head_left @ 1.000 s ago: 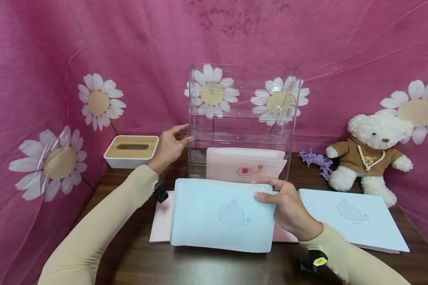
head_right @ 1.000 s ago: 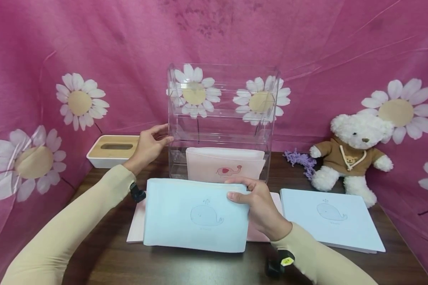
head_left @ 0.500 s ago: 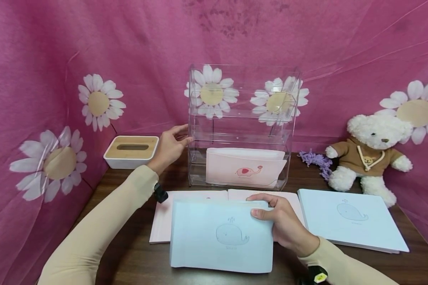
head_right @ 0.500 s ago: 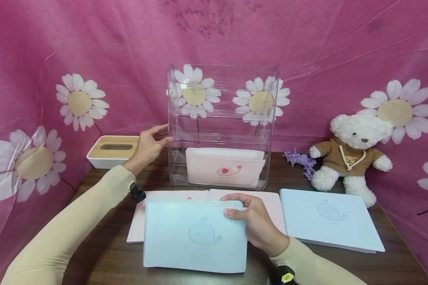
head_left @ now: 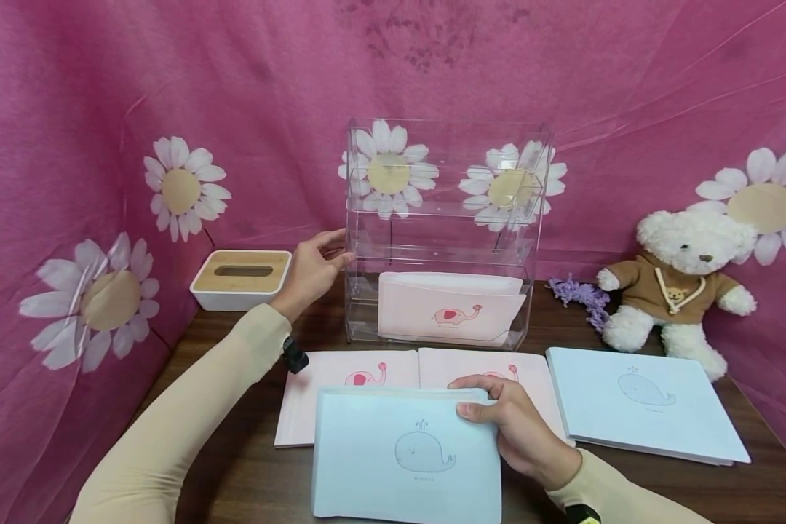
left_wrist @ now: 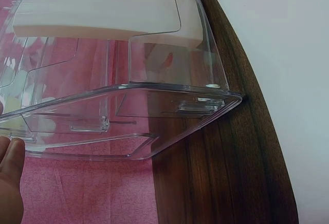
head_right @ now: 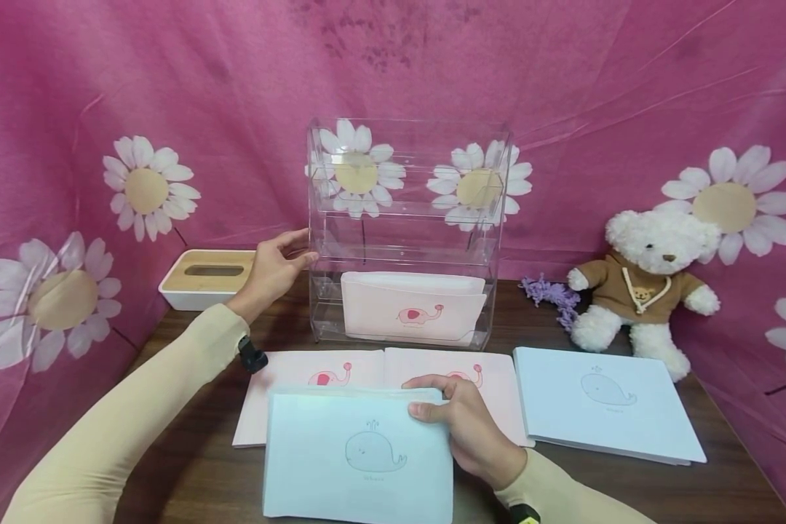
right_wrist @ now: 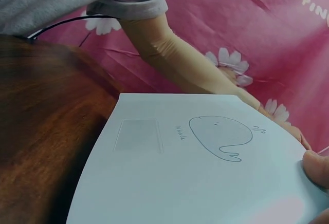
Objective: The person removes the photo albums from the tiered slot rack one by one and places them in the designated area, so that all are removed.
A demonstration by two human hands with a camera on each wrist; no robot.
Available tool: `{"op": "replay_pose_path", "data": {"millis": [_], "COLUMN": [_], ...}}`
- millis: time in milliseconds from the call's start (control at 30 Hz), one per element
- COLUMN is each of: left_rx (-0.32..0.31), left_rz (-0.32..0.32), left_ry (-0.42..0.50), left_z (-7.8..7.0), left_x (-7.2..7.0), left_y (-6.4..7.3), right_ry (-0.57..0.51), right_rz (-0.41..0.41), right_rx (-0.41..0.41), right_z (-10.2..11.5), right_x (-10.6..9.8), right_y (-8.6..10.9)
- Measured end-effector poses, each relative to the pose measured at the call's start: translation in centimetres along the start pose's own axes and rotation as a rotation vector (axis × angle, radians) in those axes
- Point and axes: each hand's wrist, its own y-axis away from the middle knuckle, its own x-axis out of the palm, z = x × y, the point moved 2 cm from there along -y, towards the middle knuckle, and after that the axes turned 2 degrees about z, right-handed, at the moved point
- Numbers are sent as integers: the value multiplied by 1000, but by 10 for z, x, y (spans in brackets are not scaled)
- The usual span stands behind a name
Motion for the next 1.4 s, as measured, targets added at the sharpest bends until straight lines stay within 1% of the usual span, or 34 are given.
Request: {"op": "replay_pose_path", "data": {"millis": [133,300,400,533,600,700,800,867,933,1033,1100,1133,1200,1267,1400], "left_rx": [0,-3,-8,11,24,24,17,14,14,15,13,10,4,-5,-19], "left_rz": [1,6,9,-4,-11,-12,-11,-11,-10,-6,-4,-3,-1,1,1], "left_ry": [-5,-4,-6,-5,-5,-8,-5,-6,-4,-1,6,5,10,-2,-13], "left_z": [-1,-1,0,0,0,-1,-1,0,0,0,0,0,0,0,-1], "left_x": [0,0,0,0,0,0,0,0,1,1,1,0,0,0,0], "left_y": [0,0,-1,-1,-2,-2,-1,0,0,-1,-1,-1,-1,-1,0], "right_ry": [-14,-44,-43,-11,17,72,188,313,476,725,862,914,989,1034,1065], "right_rz": [-13,1,10,13,20,37,50,56,52,41,31,26,23,21,22], "right_rx": [25,58,80,89,96,110,99,69,27,-71,-145,-180,-240,-278,-313], "right_z": [-6,-14,-18,-24,-27,-29,-31,-31,-29,-27,-25,-25,-24,-22,-20], "right_x": [-3,-5,-5,-4,-4,-3,-4,-4,-6,-7,-7,-7,-6,-6,-5], "right_y": [3,6,7,5,3,1,-1,-1,-2,-3,-3,-3,-3,-3,-4]}}
